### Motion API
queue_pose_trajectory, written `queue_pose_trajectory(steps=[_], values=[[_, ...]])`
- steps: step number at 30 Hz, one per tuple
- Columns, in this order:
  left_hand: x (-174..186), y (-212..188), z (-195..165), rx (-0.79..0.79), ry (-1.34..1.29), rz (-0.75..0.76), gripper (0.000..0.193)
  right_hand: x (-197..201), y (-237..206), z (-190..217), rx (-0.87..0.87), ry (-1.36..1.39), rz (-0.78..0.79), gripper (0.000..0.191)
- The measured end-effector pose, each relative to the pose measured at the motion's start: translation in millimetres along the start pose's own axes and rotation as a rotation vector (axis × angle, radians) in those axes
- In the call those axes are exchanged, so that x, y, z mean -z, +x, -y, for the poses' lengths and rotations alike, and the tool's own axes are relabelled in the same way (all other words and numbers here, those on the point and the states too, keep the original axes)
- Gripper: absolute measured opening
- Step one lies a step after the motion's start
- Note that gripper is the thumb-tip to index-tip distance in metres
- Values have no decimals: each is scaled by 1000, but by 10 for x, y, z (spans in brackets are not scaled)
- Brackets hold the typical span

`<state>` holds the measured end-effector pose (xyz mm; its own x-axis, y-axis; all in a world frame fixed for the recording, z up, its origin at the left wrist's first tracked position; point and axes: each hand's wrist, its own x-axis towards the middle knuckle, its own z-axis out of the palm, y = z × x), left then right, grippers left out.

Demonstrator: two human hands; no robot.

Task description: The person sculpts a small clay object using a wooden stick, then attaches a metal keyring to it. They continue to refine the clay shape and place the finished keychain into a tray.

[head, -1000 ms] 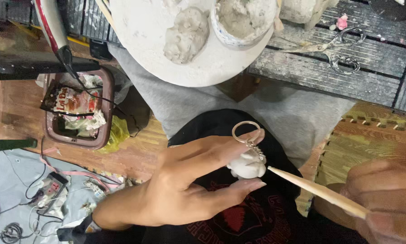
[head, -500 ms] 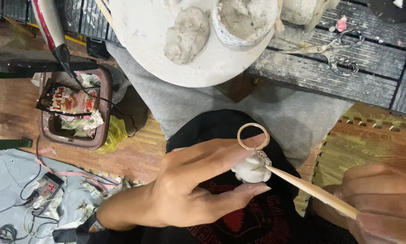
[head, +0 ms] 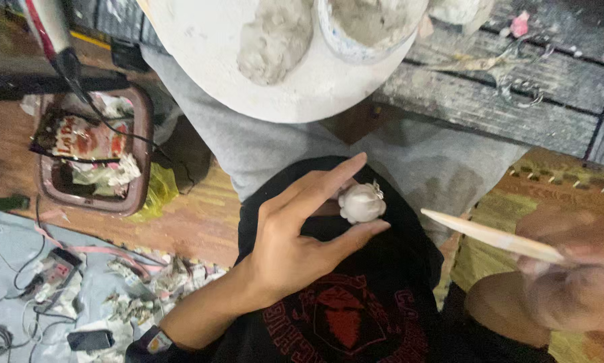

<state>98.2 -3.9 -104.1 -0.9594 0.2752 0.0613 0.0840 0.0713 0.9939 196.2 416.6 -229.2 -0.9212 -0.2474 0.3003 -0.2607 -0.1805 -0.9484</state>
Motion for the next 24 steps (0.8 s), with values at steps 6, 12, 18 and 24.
queue_pose_trajectory(steps=[6,12,18,24], values=[[17,-82,94,-164,258,-109,53,-480,188,133,163,-276,-52,23],[96,-89,18,-211,370,-137,50,-1147,935,532,237,-509,115,14],[105,-104,-21,-201,348,-158,49,-1096,1080,810,65,-553,275,21],[122,-114,-47,-201,310,-147,52,-974,1132,522,71,-320,192,27]])
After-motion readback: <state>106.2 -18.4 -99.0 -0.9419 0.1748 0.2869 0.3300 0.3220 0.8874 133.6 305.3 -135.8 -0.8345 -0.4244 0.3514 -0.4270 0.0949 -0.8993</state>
